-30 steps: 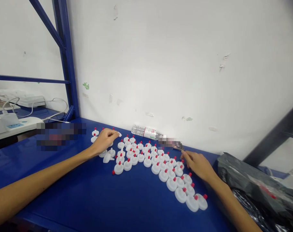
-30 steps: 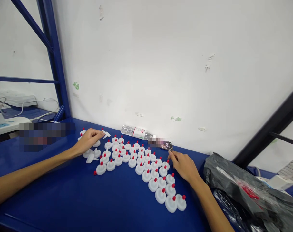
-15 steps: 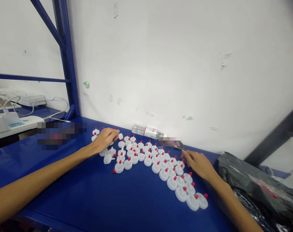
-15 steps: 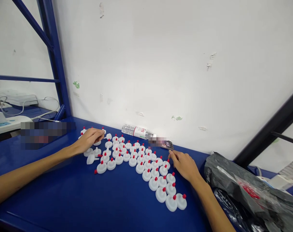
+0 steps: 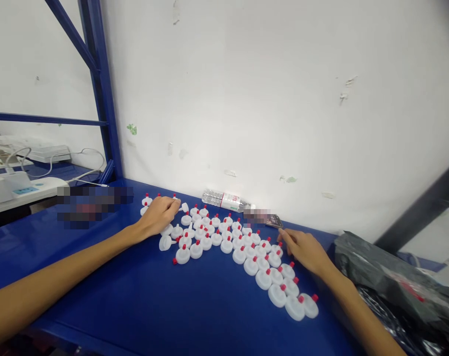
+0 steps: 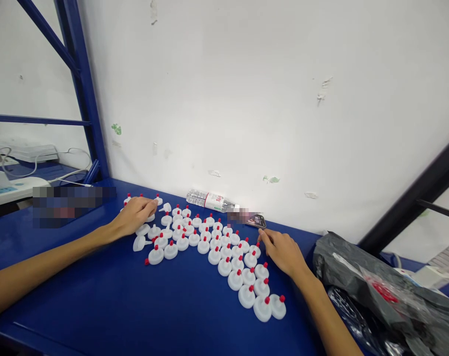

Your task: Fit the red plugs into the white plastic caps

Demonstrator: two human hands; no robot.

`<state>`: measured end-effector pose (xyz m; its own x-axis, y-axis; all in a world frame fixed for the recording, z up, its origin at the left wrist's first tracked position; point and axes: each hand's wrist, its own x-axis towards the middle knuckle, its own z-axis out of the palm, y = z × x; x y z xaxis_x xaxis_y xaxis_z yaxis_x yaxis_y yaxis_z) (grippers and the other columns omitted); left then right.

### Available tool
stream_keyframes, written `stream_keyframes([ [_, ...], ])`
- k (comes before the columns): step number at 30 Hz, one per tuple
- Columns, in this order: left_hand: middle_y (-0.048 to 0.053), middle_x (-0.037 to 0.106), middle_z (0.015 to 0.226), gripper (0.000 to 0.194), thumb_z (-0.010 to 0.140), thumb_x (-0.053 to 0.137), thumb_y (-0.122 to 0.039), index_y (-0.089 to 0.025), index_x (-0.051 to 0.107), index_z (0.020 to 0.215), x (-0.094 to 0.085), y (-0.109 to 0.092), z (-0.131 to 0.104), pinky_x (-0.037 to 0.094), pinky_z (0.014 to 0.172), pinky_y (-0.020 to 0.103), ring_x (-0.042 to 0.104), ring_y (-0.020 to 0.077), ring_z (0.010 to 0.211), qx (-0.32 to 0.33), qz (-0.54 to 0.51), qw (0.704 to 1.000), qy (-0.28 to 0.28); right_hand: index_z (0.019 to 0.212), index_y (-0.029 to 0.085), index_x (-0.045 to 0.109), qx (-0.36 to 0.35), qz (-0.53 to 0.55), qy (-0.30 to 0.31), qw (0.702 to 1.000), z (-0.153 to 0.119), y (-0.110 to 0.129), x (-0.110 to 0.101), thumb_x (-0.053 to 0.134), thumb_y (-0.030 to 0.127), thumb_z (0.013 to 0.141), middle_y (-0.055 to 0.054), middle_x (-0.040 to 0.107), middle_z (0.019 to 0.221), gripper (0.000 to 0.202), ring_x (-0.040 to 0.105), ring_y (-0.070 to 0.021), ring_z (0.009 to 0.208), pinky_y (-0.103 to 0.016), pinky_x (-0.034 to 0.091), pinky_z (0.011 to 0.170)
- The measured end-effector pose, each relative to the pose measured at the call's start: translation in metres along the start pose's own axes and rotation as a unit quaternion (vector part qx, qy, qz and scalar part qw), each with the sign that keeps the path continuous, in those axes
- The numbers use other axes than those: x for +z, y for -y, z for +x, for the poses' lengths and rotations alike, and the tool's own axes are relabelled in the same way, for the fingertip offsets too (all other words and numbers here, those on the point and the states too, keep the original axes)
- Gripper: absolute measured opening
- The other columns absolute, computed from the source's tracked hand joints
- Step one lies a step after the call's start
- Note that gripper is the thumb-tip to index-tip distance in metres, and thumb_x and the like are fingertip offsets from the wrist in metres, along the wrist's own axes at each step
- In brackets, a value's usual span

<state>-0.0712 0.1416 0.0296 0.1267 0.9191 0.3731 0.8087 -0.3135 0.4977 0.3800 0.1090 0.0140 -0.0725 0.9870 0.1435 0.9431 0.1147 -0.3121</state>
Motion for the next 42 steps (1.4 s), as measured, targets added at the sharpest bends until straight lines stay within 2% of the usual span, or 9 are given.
stream_keyframes([
  [8,0.004,0.072,0.107,0.034,0.1,0.066,-0.046,-0.015,0.069,0.113,-0.005,-0.005,0.002,0.062,0.082,0.039,0.071,0.0224,0.092,-0.028,-0.014,1.0,0.001,0.093,0.029,0.073,0.006,0.001,0.002,1.0,0.0,0.0,0.0,0.029,0.056,0.106,0.0,0.072,0.066,0.054,0.072,-0.0246,0.077,-0.033,0.042,0.07],
  [27,0.001,0.071,0.093,0.032,0.101,0.065,-0.047,-0.015,0.07,0.103,-0.005,-0.009,-0.003,0.062,0.075,0.035,0.07,0.0181,0.081,-0.063,0.011,0.996,0.062,0.092,0.029,0.072,0.01,0.005,0.007,1.0,0.0,0.0,0.0,0.029,0.058,0.106,0.001,0.071,0.066,0.053,0.07,-0.0237,0.075,-0.033,0.041,0.07],
  [32,0.001,0.071,0.092,0.032,0.101,0.065,-0.047,-0.016,0.07,0.101,-0.005,-0.009,-0.004,0.062,0.073,0.033,0.07,0.0178,0.079,-0.073,0.04,0.993,0.085,0.092,0.029,0.071,0.009,0.005,0.009,1.0,0.0,0.0,0.0,0.028,0.059,0.105,0.001,0.071,0.066,0.054,0.07,-0.024,0.075,-0.033,0.041,0.07],
  [42,0.006,0.072,0.109,0.03,0.101,0.066,-0.042,-0.015,0.069,0.114,-0.007,-0.023,-0.009,0.061,0.087,0.043,0.071,0.021,0.095,-0.055,0.169,0.981,0.073,0.093,0.028,0.071,0.004,0.004,0.007,1.0,-0.002,0.001,-0.001,0.028,0.058,0.105,0.001,0.071,0.066,0.054,0.07,-0.0235,0.074,-0.033,0.042,0.07],
])
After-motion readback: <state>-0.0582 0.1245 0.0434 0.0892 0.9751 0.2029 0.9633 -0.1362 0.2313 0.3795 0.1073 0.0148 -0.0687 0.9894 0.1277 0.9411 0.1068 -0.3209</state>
